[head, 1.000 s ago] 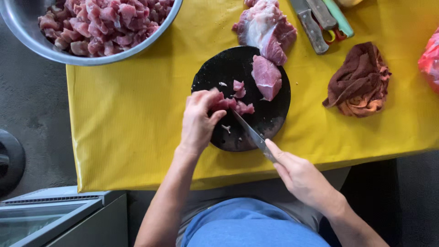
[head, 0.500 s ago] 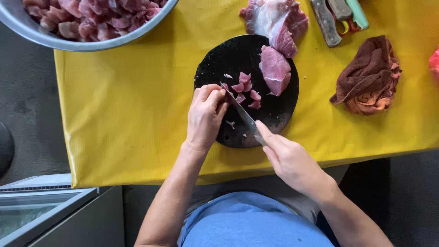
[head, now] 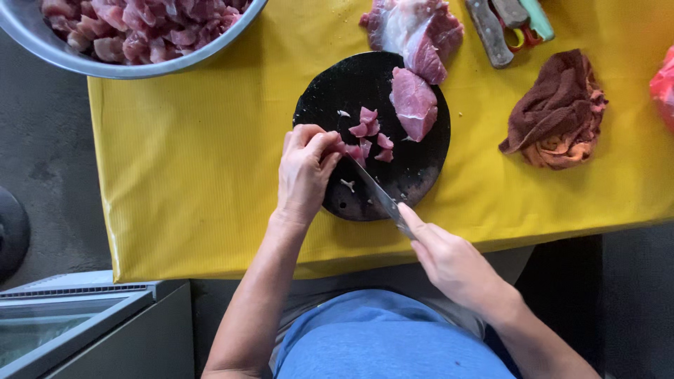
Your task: The person cuts raw meat into small pieces on a black cutting board using a knife. The cut pieces are placed into a metal bowl. The person handles the meat and knife throughout the clip.
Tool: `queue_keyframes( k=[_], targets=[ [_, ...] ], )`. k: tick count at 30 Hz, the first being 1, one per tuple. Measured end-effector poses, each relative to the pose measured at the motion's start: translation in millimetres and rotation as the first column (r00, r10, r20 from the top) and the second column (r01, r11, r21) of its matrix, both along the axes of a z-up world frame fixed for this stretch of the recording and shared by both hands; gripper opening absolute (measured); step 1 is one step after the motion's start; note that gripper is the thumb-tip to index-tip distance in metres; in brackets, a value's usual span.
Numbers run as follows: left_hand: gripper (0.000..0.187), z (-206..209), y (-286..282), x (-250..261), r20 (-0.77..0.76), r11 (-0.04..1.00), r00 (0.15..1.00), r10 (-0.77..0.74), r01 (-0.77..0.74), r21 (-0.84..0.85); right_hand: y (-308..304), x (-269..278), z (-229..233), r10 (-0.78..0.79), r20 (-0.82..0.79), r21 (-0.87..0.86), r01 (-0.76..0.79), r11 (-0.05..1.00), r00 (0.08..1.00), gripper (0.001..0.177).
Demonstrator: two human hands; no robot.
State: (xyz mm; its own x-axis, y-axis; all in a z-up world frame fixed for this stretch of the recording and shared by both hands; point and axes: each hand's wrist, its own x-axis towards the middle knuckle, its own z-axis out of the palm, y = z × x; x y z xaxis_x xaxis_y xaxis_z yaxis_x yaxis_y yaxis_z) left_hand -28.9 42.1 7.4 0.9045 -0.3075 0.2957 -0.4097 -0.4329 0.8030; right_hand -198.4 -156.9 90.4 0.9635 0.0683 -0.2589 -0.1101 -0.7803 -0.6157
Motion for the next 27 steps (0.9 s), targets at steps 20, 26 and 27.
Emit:
queue_keyframes(
  k=[20,26,27],
  targets=[
    [0.017,-11.0,1.9,-3.1,0.09,1.0,0.996,-0.002,0.002,-0.001,26.6,59.4,-11.7,0.022,0.149,0.125,-0.041,0.991,0.989,0.06],
    [0.023,-3.0,7.3,-2.7,0.012,0.984,0.993,0.121,-0.119,-0.136,29.9,55.1,-22.3,0.009,0.135,0.089,-0.021,0.996,0.991,0.062],
    [0.024,-2.8,6.6,-0.8,0.058,0.985,0.989,0.138,-0.131,-0.115,25.8,52.7,-20.9,0.015,0.145,0.099,-0.029,0.995,0.989,0.062]
  ],
)
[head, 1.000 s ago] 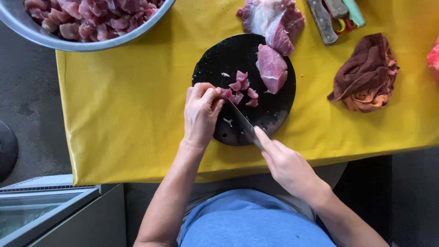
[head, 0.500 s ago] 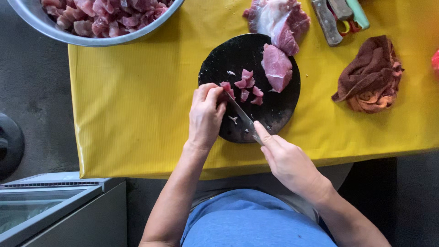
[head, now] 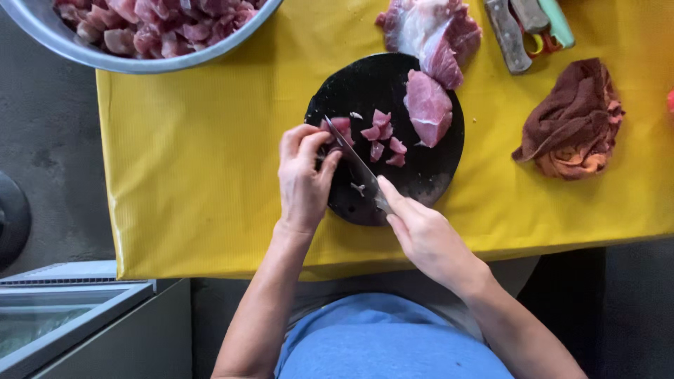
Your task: The person cuts raw meat into small pieces on a black cutting board using a knife. The cut pieces are placed into a metal bowl. The person handles the meat and knife throughout the clip.
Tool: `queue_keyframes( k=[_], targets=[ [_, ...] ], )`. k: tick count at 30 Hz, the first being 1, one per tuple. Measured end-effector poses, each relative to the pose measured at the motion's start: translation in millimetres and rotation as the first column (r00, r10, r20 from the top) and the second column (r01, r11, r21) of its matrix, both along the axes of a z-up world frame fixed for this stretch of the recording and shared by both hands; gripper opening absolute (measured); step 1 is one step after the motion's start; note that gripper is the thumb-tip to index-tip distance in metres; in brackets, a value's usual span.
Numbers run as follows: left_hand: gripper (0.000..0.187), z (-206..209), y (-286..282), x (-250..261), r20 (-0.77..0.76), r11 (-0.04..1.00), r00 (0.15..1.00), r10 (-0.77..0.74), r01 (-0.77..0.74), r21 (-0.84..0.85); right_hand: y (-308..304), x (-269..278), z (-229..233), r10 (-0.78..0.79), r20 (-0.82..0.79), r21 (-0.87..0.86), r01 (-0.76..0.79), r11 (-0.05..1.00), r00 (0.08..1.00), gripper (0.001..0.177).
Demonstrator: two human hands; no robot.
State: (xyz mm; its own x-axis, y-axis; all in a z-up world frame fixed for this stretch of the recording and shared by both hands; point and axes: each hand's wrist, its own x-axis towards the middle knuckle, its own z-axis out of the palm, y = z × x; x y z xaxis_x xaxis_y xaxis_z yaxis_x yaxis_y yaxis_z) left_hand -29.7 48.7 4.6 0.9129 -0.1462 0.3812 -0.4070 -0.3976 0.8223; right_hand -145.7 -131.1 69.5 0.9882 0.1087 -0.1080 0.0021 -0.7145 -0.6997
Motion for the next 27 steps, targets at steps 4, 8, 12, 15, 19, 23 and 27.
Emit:
queue_keyframes(
  k=[4,8,12,15,19,23,27],
  targets=[
    [0.019,-2.9,-3.3,8.4,0.024,0.997,1.0,-0.005,0.003,0.075,-9.0,-8.6,9.1,0.002,-0.013,0.021,-0.001,1.0,1.0,0.061],
    [0.014,-4.6,-11.7,30.6,0.036,0.996,0.996,-0.08,0.078,0.053,-11.0,-3.8,22.2,-0.046,0.04,-0.031,0.048,0.998,0.998,0.061],
    [0.011,-9.0,-14.1,41.1,-0.028,0.991,0.991,-0.133,0.132,-0.032,-16.0,1.2,28.5,-0.021,0.06,-0.107,0.028,0.994,0.998,0.06],
    [0.011,-8.8,-17.0,42.3,0.054,0.99,0.989,-0.138,0.137,0.017,-18.8,4.7,30.2,-0.025,-0.045,-0.156,0.017,0.988,0.999,0.061],
    [0.011,-9.3,-14.6,44.7,0.075,0.989,0.987,-0.143,0.14,0.044,-18.3,15.8,32.3,0.0,-0.124,-0.166,-0.02,0.986,0.992,0.062],
    [0.011,-15.0,-13.8,45.1,0.027,0.984,0.984,-0.174,0.173,0.033,-14.6,32.6,23.9,0.041,-0.028,-0.043,-0.042,0.998,0.999,0.061],
    [0.014,-18.9,-16.7,50.4,0.037,0.986,0.991,-0.132,0.127,0.105,-8.7,30.9,15.0,-0.002,-0.057,-0.063,-0.002,0.998,0.998,0.062]
  ],
)
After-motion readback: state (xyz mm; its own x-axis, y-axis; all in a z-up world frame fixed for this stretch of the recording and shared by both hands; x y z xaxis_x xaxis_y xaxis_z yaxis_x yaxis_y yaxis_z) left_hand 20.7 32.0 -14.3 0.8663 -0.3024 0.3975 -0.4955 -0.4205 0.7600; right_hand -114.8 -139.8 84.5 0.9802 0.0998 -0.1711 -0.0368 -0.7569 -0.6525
